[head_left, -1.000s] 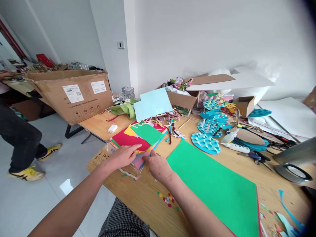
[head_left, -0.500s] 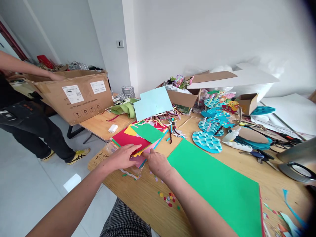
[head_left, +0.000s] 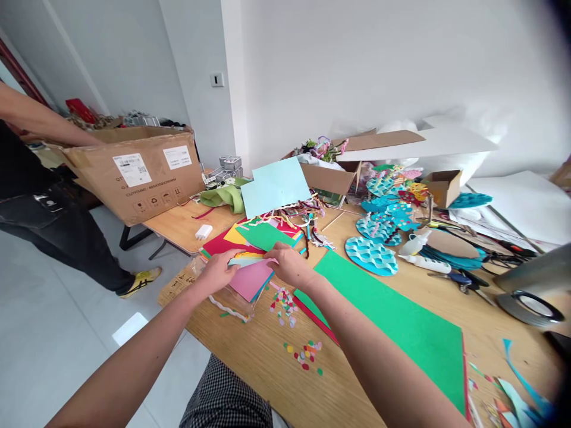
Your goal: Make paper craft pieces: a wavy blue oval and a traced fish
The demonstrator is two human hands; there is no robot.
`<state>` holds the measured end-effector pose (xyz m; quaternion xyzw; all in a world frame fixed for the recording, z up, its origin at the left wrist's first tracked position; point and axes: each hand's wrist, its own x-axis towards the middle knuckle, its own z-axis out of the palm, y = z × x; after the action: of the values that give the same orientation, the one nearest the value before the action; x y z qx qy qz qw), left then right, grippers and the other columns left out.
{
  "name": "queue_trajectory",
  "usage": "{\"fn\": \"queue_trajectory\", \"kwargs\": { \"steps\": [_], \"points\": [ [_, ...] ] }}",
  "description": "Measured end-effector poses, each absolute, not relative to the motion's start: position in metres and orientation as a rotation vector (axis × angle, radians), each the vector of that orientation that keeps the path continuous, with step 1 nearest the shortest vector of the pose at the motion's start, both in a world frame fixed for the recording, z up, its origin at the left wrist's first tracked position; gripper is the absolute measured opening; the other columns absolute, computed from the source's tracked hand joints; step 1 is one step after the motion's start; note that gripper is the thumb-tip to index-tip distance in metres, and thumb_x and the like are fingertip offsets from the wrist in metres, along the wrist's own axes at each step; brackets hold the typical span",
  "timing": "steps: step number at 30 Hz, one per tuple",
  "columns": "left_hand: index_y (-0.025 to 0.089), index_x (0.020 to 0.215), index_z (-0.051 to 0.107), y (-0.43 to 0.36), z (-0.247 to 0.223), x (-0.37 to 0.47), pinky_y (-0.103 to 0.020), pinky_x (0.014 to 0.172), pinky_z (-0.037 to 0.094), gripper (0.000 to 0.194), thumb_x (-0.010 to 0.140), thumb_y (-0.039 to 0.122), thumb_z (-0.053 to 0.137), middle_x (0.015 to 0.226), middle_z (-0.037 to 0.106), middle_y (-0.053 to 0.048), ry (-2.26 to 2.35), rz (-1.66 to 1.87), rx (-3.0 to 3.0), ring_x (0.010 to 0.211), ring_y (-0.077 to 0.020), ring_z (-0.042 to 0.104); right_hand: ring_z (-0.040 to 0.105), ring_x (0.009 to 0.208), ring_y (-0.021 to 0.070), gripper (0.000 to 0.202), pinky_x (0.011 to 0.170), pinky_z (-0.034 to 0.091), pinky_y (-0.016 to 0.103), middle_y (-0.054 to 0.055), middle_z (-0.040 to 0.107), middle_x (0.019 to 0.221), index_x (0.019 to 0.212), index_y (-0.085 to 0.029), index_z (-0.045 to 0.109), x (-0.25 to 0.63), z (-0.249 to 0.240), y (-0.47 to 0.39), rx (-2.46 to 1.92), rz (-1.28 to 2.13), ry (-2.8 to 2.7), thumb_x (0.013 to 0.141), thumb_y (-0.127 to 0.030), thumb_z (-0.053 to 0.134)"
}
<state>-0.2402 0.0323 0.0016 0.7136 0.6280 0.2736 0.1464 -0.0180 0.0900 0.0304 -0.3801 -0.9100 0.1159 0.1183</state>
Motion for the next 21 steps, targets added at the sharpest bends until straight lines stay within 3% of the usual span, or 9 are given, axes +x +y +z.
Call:
{"fn": "queue_trajectory", "kwargs": {
  "steps": [6,9,12,18,21],
  "points": [
    [0.018,0.122,0.058,0.032,0.001,-0.239,-0.035,0.096,0.044,0.047,0.075,0.017,0.053,0.121,0.065,-0.008,1.758,0.803,2.034,0.108,-0.0227,0.060,0.049,0.103,0.0240,0.040,0.086,0.038,0.032,0.011,0.056,0.108,0.113,-0.015,0.060,-0.039,0.032,0.090,-1.117,0.243,-2.598,0.078,-0.030,0.071],
    [0.018,0.116,0.062,0.032,0.001,-0.239,-0.034,0.092,0.045,0.043,0.074,0.017,0.054,0.114,0.068,-0.008,1.732,0.791,2.020,0.103,-0.0229,0.062,0.051,0.096,0.0204,0.022,0.085,0.036,0.030,0.008,0.060,0.096,0.096,-0.018,0.068,-0.047,0.033,0.095,-1.059,0.257,-2.622,0.083,-0.034,0.065],
    [0.017,0.103,0.068,0.032,0.004,-0.239,-0.034,0.083,0.048,0.033,0.072,0.020,0.056,0.098,0.073,-0.007,1.722,0.781,1.986,0.090,-0.0236,0.065,0.053,0.090,0.0183,0.026,0.084,0.035,0.028,0.007,0.062,0.084,0.080,-0.016,0.071,-0.052,0.036,0.097,-1.016,0.263,-2.640,0.089,-0.037,0.057],
    [0.017,0.089,0.070,0.032,0.008,-0.238,-0.031,0.076,0.048,0.025,0.067,0.025,0.062,0.085,0.073,-0.005,1.709,0.824,1.892,0.084,-0.0232,0.062,0.056,0.081,0.0176,0.032,0.078,0.035,0.027,0.006,0.063,0.076,0.072,-0.016,0.070,-0.054,0.040,0.096,-1.075,0.269,-2.612,0.090,-0.038,0.055],
    [0.017,0.082,0.070,0.034,0.006,-0.239,-0.029,0.072,0.047,0.021,0.065,0.028,0.065,0.081,0.072,-0.005,1.719,0.868,1.825,0.082,-0.0235,0.062,0.055,0.085,0.0184,0.033,0.078,0.036,0.027,0.007,0.064,0.081,0.079,-0.015,0.068,-0.051,0.039,0.091,-1.130,0.265,-2.535,0.092,-0.040,0.050]
  ]
}}
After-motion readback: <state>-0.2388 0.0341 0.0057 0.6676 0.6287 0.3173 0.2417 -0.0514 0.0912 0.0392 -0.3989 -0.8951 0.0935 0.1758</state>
